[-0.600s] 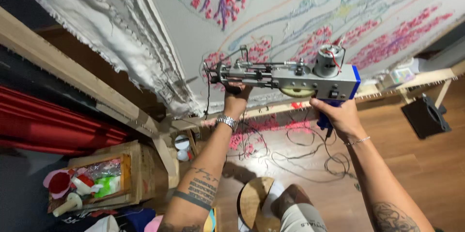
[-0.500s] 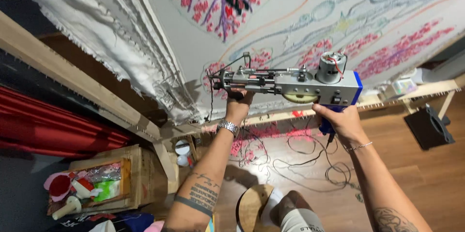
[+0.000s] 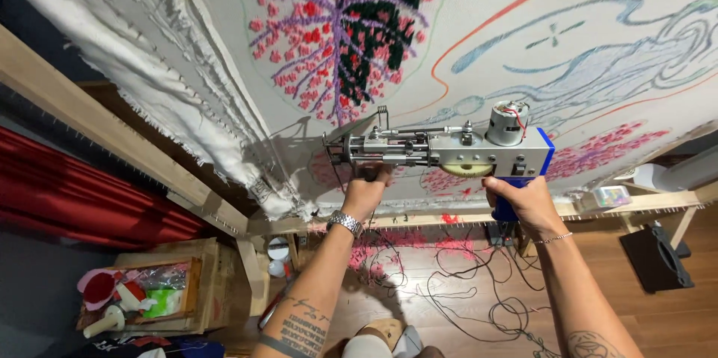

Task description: Using a tufting gun to apply yarn to a canvas on a frame to create a rug.

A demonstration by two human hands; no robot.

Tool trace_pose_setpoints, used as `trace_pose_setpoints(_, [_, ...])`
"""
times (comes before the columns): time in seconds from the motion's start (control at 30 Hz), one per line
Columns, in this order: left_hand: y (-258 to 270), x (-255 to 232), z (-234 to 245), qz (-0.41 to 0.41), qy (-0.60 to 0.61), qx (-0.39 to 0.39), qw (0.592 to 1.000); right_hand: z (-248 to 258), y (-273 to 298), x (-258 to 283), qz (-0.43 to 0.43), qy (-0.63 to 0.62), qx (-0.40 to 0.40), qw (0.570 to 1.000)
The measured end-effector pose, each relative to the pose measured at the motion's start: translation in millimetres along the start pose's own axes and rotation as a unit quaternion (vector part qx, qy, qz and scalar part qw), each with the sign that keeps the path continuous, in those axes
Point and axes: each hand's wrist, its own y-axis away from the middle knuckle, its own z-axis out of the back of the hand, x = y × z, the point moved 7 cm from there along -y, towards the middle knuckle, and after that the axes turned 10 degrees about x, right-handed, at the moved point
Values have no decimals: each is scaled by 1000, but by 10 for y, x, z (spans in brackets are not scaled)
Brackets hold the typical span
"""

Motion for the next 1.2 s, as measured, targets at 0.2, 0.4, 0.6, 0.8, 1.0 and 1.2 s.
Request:
trace_pose_setpoints(0.2, [-6,-332,-304,58,-108,72,990,206,79,406,11,43,-35,998])
trace_pose_setpoints(0.4, [-142,-326,-466,45,-26,79,996,333,241,553,29,32,-84,995])
trace_pose_setpoints(0.6, [-91,-1054,-700,65,-203,172,962,331,400,768,42,51,-115,991])
trace_pose_setpoints(0.8, [-72,-1117,-776,1,-33,176,984,259,545,832,42,15,-144,989])
trace_pose_setpoints(1.0, [-36,-1054,-855,67,-174,207,961,271,702,777,56,7,-158,986])
trace_pose_setpoints(1.2, [-20,-1006,-1003,54,-179,216,958,301,946,761,33,9,-192,981])
